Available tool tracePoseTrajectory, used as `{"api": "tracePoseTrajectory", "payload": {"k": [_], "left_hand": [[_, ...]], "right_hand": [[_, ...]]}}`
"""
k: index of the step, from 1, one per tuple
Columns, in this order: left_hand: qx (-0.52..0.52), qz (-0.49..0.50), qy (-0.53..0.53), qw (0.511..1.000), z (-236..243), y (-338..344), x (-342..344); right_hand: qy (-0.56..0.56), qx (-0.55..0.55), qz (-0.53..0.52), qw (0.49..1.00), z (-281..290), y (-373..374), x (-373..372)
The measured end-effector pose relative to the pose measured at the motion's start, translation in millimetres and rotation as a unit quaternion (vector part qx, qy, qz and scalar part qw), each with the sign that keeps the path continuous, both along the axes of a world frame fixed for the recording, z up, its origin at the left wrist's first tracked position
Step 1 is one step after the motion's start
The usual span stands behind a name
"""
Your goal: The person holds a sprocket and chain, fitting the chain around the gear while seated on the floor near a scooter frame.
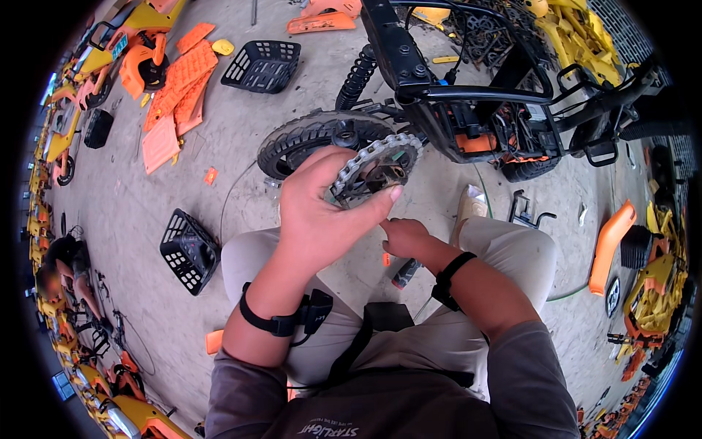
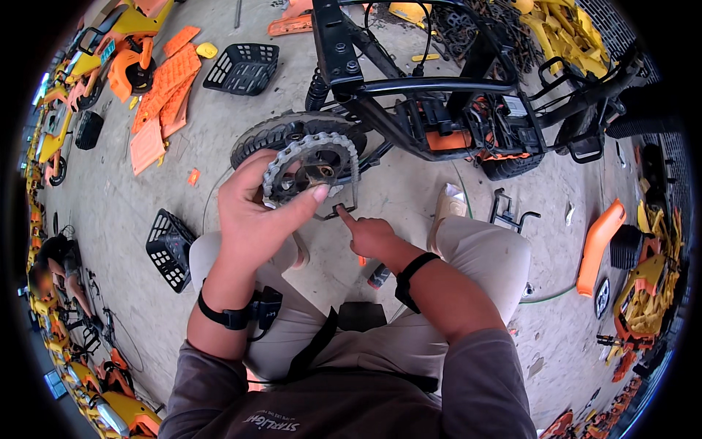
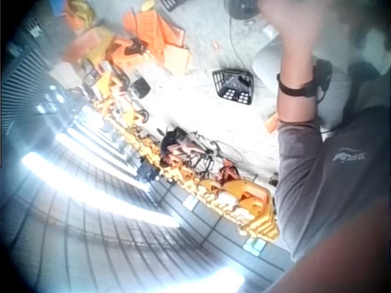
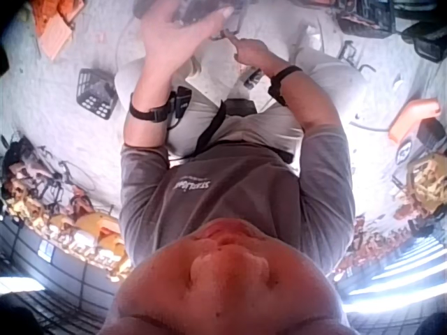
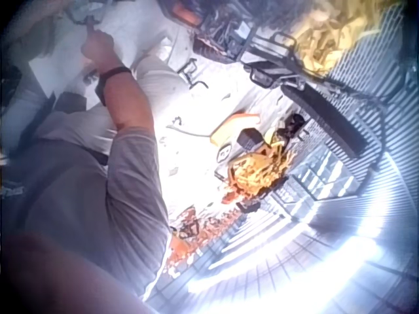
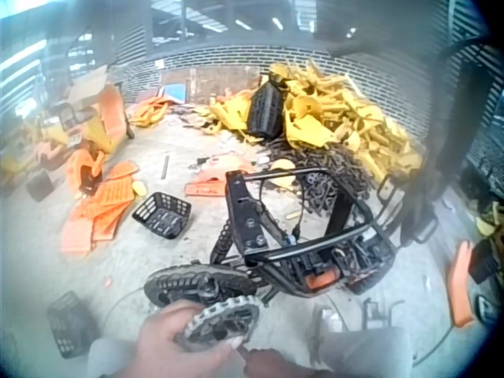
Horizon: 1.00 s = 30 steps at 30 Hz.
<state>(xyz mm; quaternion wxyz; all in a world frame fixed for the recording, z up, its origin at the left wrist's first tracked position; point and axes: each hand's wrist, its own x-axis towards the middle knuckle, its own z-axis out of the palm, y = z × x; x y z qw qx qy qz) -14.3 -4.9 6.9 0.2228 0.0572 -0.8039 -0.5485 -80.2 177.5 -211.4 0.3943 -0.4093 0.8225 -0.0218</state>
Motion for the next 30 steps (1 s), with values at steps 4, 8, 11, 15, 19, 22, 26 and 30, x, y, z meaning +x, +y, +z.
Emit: {"api": "tracePoseTrajectory", "payload": {"k": [4,8,11,15,19,22,26,30], "left_hand": [[0.026,0.019,0.001,0.999,-1.3,0.8,-0.9],[0.014,0.021,0.003,1.000,-1.0,-0.2,-0.5],[0.023,0.030,-0.010,0.999,0.7,-2.7,-0.4],[0.019,0.027,-0.023,0.999,0.8,-7.6,0.7],[0.010,0.049,-0.011,0.999,-6.8,-11.3,0.8],[0.017,0.052,0.002,0.999,-7.6,-11.8,0.9],[0.004,0.031,0.007,0.999,-5.7,-12.8,3.0],[0.008,0.020,0.002,1.000,-4.8,-11.5,3.2]], "right_hand": [[-0.012,-0.011,0.010,1.000,-2.5,0.9,0.7],[-0.015,-0.012,0.017,1.000,-1.7,0.3,0.6],[-0.025,0.003,0.004,1.000,4.3,-0.4,-1.2],[-0.015,0.001,-0.004,1.000,5.2,3.8,-3.4],[0.003,0.016,-0.008,1.000,3.6,8.6,-9.4],[0.017,0.009,-0.018,1.000,0.6,14.7,-13.8],[0.006,0.050,-0.034,0.998,17.4,12.8,-19.3],[0.012,0.048,-0.047,0.998,17.3,16.3,-22.6]]}}
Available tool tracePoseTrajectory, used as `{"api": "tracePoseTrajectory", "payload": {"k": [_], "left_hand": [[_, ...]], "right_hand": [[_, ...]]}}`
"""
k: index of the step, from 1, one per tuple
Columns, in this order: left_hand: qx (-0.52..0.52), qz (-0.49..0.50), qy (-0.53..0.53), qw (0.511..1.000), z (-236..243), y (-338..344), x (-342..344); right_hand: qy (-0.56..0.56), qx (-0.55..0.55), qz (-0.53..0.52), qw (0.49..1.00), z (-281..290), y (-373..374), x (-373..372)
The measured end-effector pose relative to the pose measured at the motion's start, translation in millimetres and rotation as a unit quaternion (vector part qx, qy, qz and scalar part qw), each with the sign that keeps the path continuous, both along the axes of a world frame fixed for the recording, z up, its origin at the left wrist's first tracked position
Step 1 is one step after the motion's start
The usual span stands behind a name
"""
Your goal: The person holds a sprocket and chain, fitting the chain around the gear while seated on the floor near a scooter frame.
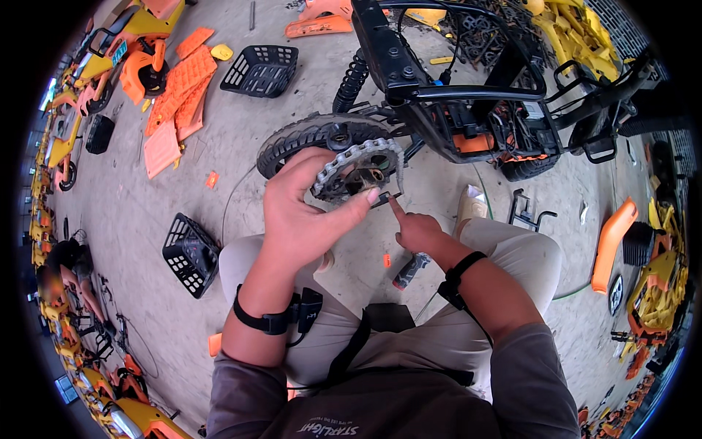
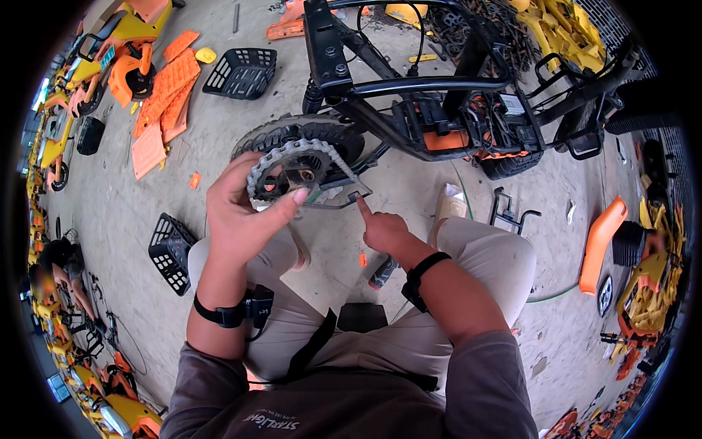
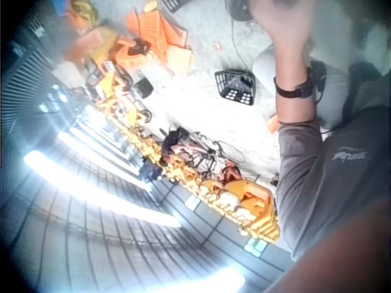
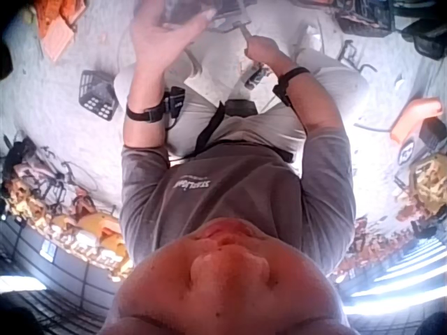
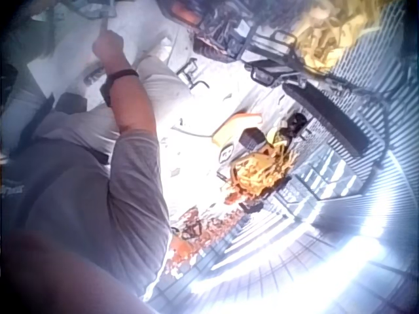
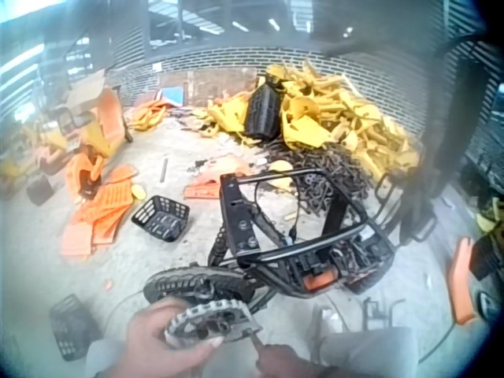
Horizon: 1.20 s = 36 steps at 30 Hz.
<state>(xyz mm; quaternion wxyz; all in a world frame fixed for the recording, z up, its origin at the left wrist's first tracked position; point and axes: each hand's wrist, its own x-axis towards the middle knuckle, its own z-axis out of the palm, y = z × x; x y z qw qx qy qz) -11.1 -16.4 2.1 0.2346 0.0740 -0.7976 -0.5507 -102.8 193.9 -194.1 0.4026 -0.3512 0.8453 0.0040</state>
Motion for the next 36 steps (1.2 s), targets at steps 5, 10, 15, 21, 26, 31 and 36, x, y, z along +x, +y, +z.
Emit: {"api": "tracePoseTrajectory", "payload": {"k": [5,10,15,21,26,31,36], "left_hand": [[-0.013,-0.037,0.020,0.999,1.4,5.8,-1.3],[-0.023,-0.072,0.022,0.997,-3.9,10.6,-3.9],[-0.036,-0.089,0.023,0.995,-4.1,10.4,-4.0],[-0.026,-0.091,0.039,0.995,-5.7,8.1,-4.3],[-0.037,-0.084,0.032,0.995,-5.3,6.8,-2.4],[-0.033,-0.089,0.041,0.995,-4.3,6.9,-1.3],[-0.044,-0.096,0.054,0.993,-4.0,5.2,-1.3]], "right_hand": [[0.003,-0.014,0.002,1.000,-9.1,1.3,0.4],[0.001,-0.030,0.014,0.999,-20.1,-2.2,4.3],[-0.007,-0.023,0.019,1.000,-15.4,-10.7,7.7],[0.000,-0.025,0.026,0.999,-21.1,-11.5,9.3],[-0.005,-0.029,0.029,0.999,-22.9,-10.3,9.2],[0.002,-0.027,0.029,0.999,-20.0,-10.9,10.3],[0.034,-0.062,0.025,0.997,-32.9,-4.5,13.2]]}}
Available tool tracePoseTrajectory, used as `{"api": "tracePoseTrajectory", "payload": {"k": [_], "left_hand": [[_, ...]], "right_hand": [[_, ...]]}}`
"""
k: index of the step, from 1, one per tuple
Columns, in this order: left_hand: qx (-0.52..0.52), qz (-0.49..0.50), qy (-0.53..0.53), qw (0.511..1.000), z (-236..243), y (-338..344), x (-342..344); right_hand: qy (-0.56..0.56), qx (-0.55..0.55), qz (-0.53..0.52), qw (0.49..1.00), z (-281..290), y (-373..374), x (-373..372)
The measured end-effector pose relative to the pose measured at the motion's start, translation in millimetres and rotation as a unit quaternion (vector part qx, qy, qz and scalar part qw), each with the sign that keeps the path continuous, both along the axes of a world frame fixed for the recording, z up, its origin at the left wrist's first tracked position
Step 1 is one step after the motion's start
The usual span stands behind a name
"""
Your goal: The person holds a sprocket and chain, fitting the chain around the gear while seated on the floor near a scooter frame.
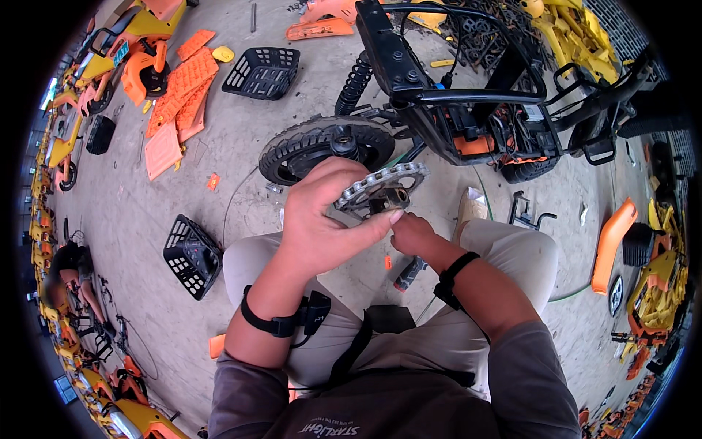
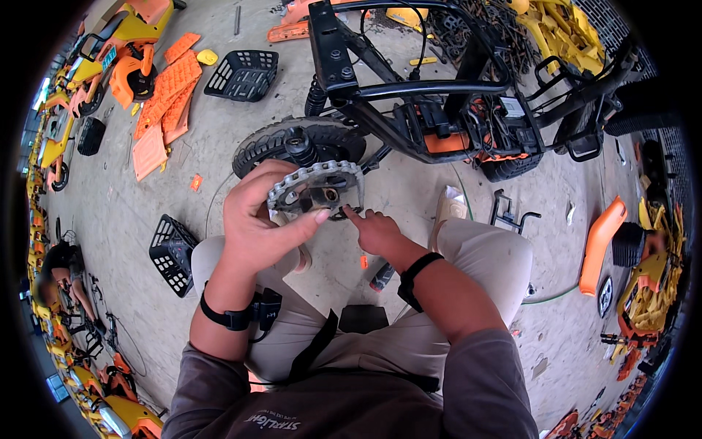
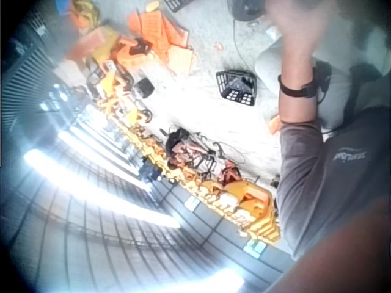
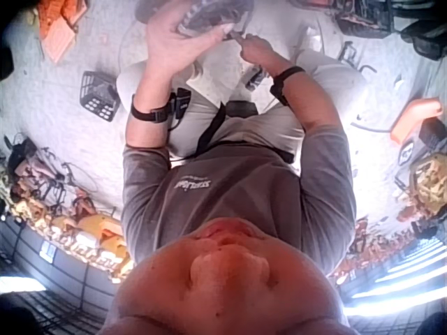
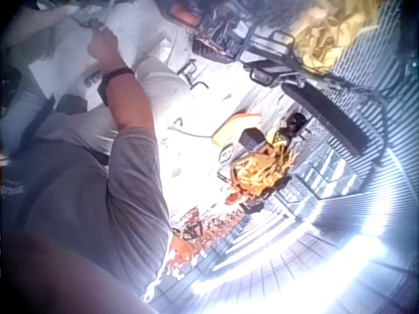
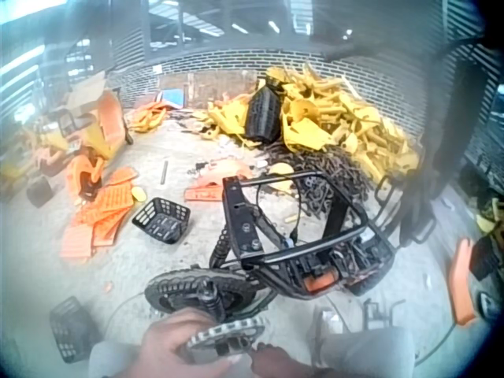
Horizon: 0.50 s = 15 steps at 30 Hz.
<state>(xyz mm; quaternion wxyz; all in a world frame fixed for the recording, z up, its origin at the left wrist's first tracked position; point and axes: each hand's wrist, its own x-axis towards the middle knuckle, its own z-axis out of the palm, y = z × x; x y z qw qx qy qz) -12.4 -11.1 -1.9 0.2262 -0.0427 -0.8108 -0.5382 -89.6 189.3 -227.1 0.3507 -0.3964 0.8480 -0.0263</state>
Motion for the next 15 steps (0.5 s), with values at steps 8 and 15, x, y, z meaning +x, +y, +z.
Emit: {"api": "tracePoseTrajectory", "payload": {"k": [8,15], "left_hand": [[0.006,-0.015,0.024,1.000,0.3,0.0,2.2],[-0.002,-0.026,0.035,0.999,-1.4,-0.5,2.1]], "right_hand": [[-0.013,-0.022,-0.022,0.999,16.5,-0.7,0.4],[-0.027,-0.032,-0.033,0.999,24.4,-4.6,-1.1]]}}
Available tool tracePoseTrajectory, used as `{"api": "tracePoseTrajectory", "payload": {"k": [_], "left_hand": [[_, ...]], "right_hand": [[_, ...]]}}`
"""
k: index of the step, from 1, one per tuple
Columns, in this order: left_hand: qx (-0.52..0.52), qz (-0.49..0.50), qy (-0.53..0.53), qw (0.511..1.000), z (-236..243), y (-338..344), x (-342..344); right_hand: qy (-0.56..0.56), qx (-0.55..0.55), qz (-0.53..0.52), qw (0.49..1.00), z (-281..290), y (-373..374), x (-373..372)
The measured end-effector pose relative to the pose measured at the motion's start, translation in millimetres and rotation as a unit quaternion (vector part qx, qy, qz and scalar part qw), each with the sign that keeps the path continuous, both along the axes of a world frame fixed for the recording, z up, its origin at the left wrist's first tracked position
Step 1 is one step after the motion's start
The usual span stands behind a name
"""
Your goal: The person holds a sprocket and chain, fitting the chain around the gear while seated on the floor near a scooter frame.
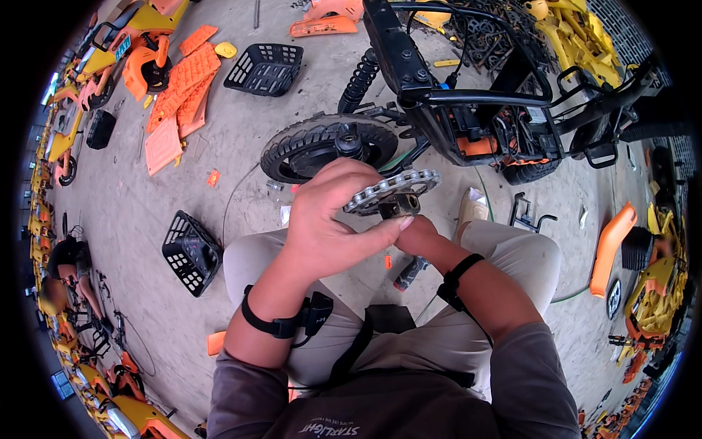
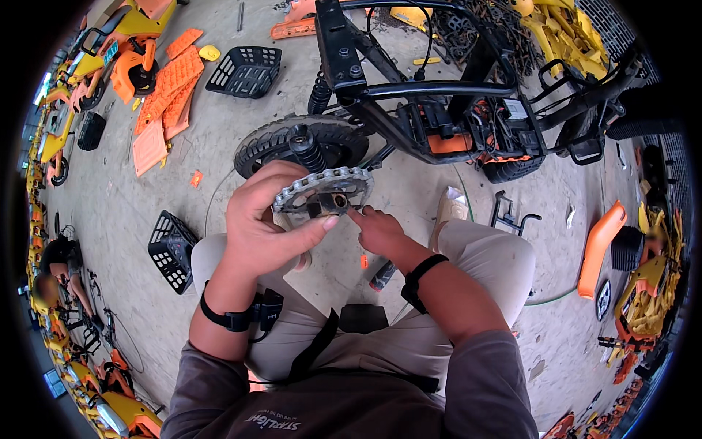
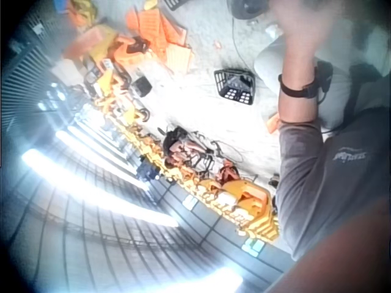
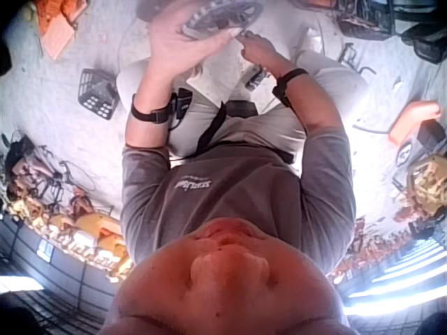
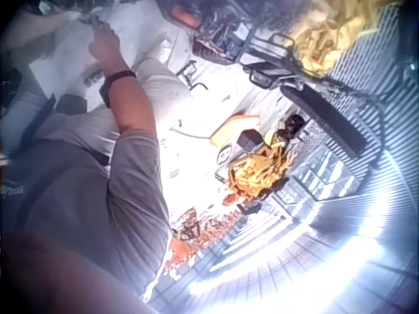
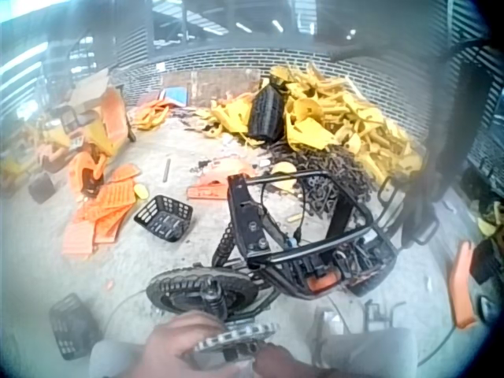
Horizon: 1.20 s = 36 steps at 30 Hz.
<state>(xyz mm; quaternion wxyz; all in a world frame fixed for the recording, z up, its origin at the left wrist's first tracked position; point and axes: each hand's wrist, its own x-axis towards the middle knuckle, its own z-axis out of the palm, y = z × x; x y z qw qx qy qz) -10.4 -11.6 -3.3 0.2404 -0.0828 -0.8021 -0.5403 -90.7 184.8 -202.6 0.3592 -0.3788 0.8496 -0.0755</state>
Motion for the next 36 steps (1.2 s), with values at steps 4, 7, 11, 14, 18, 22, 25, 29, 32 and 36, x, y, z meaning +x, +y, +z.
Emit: {"api": "tracePoseTrajectory", "payload": {"k": [4,7,11,14,18,22,25,29,32,36], "left_hand": [[0.003,-0.003,0.009,1.000,0.1,-0.3,-0.1],[0.005,0.000,0.000,1.000,1.9,-1.0,1.5],[-0.004,0.010,-0.003,1.000,3.8,-2.9,4.3],[-0.008,-0.012,0.020,1.000,12.7,6.7,-3.2],[0.005,0.017,0.020,1.000,19.9,5.2,7.2],[0.013,0.010,0.020,1.000,26.8,12.5,6.1],[0.010,-0.004,0.034,0.999,30.1,16.8,7.5],[0.024,-0.006,0.036,0.999,31.9,18.6,10.6],[0.021,0.011,0.027,0.999,35.1,19.8,13.7],[0.059,0.013,0.022,0.998,31.1,18.9,14.0]], "right_hand": [[0.010,-0.061,-0.008,0.998,13.0,-3.3,1.1],[0.000,-0.046,0.003,0.999,13.9,-5.9,-1.4],[-0.048,0.065,0.000,0.997,9.5,-6.0,-5.3],[-0.033,-0.090,-0.058,0.994,-143.7,44.1,-10.3],[-0.241,0.051,-0.268,0.931,-16.1,-7.4,2.7],[-0.406,-0.080,-0.470,0.780,-34.6,-7.4,18.0],[-0.400,-0.102,-0.504,0.759,-42.1,-13.6,28.0],[-0.377,-0.117,-0.515,0.761,-51.2,-20.3,25.7],[-0.383,-0.140,-0.510,0.757,-73.3,-16.7,20.4],[-0.410,-0.185,-0.496,0.743,-97.0,-6.7,12.9]]}}
